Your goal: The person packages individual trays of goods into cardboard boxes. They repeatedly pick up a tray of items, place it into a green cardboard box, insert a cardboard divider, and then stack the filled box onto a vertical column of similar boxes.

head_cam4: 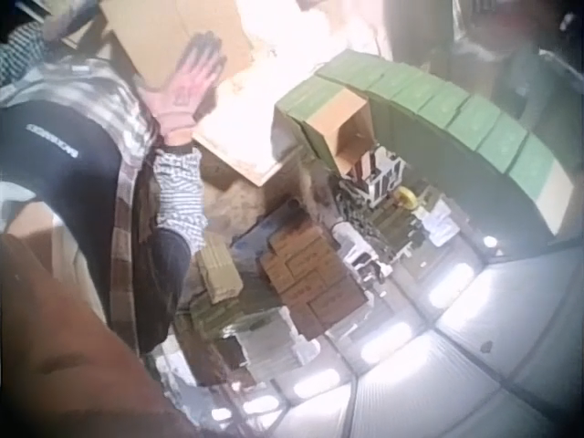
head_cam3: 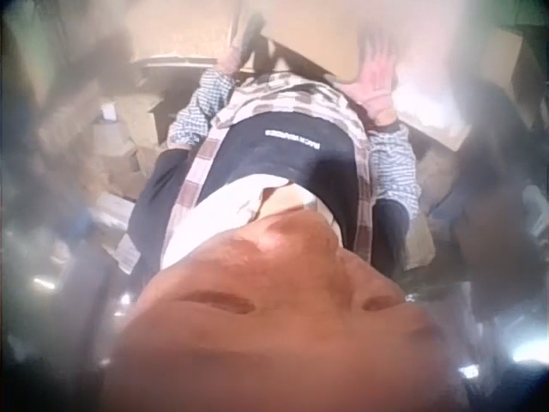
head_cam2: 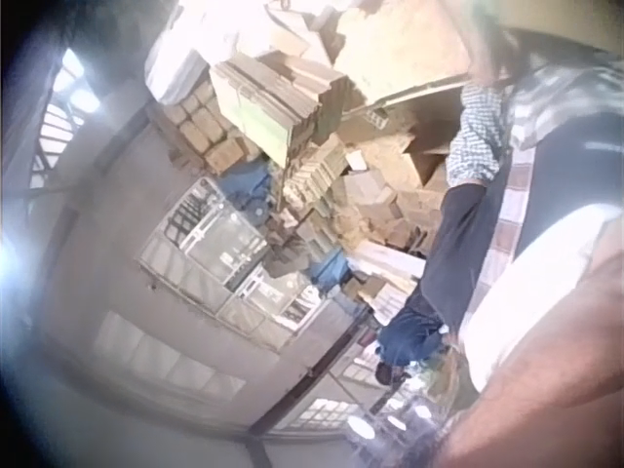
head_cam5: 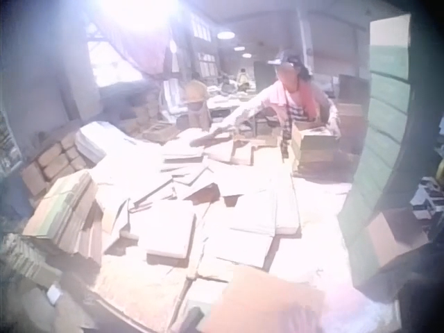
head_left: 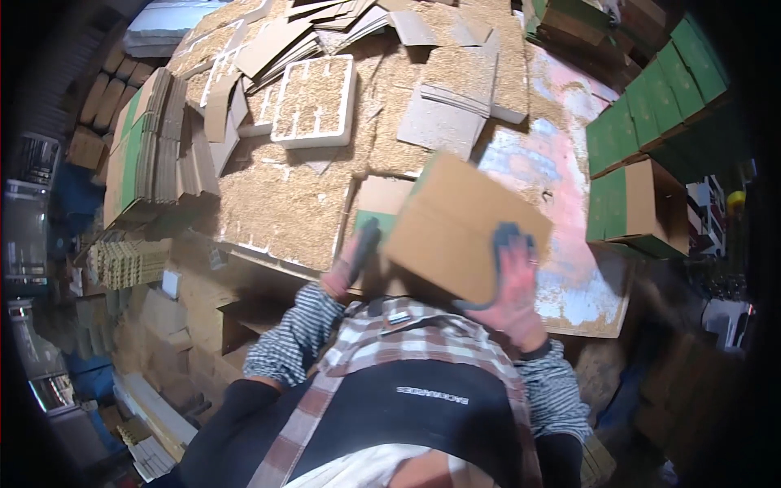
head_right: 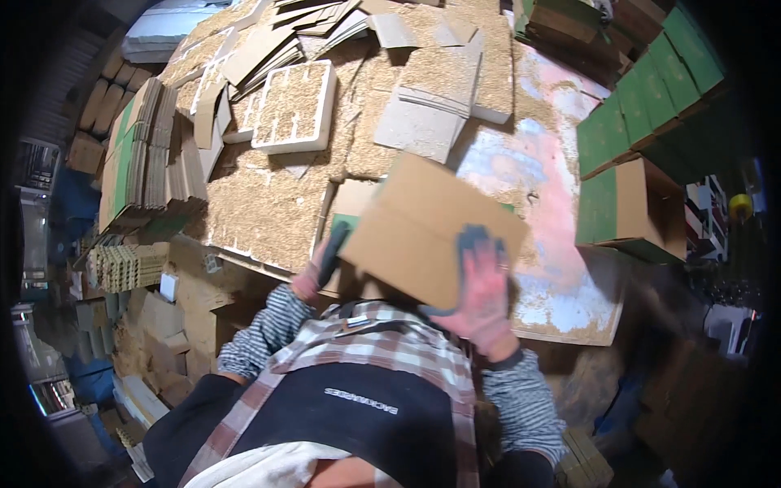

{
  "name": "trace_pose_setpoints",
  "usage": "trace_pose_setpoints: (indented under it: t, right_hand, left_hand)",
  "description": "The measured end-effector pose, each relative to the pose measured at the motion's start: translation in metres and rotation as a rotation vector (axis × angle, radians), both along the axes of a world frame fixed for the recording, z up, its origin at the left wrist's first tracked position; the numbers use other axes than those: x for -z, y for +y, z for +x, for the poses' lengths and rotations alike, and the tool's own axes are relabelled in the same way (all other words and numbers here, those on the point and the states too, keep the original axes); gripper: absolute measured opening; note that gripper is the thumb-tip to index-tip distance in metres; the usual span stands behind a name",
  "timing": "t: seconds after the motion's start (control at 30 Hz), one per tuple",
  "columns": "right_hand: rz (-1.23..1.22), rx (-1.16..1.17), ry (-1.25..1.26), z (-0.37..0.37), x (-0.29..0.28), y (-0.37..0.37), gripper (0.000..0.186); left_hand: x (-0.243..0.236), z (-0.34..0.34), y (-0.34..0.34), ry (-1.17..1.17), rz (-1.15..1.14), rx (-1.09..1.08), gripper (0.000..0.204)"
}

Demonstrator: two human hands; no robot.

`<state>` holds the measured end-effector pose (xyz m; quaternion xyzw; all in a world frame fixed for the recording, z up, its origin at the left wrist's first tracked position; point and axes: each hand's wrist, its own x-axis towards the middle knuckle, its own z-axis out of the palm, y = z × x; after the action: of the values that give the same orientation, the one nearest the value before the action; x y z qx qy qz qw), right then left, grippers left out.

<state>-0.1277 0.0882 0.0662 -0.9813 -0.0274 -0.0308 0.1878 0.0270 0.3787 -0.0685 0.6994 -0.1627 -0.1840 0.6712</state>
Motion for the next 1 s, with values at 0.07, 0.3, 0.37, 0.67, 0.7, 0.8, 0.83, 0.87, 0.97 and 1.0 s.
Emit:
trace_pose_setpoints:
  t: [0.07,0.3,0.37,0.67,0.7,0.8,0.83,0.87,0.97,1.0]
  right_hand:
    - [0.145,0.172,-0.180,-0.021,0.006,-0.004,0.113]
    - [1.766,0.349,0.155,-0.014,0.029,-0.011,0.076]
    - [2.291,0.245,0.145,0.019,0.018,-0.005,0.062]
    - [0.877,0.126,0.179,0.231,-0.001,-0.005,0.058]
    - [0.847,0.013,0.226,0.271,0.022,0.011,0.068]
    - [1.143,0.125,1.108,0.357,0.082,0.108,0.063]
    - [1.011,-0.120,0.926,0.391,0.166,0.104,0.053]
    - [1.451,-0.148,1.170,0.386,0.165,0.141,0.046]
    - [1.289,0.203,0.596,0.369,0.151,0.134,0.025]
    - [1.323,0.269,0.398,0.381,0.176,0.085,0.021]
  left_hand:
    - [-0.001,-0.023,-0.008,-0.021,0.184,-0.014,0.053]
    - [-0.210,0.001,-0.078,-0.610,0.290,0.782,0.035]
    - [-0.153,-0.052,-0.102,-0.490,0.181,0.965,0.034]
    - [-0.120,-0.015,0.017,-0.007,0.781,-0.176,0.049]
    - [-0.126,-0.011,0.004,-0.265,0.926,-0.092,0.047]
    - [-0.098,-0.022,-0.014,-0.138,0.738,-0.273,0.046]
    - [-0.099,-0.009,-0.024,-0.117,0.672,-0.218,0.048]
    - [-0.090,-0.011,-0.011,-0.052,0.654,-0.248,0.048]
    - [-0.095,-0.014,0.001,-0.038,0.650,-0.299,0.048]
    - [-0.097,-0.008,-0.004,-0.035,0.623,-0.287,0.048]
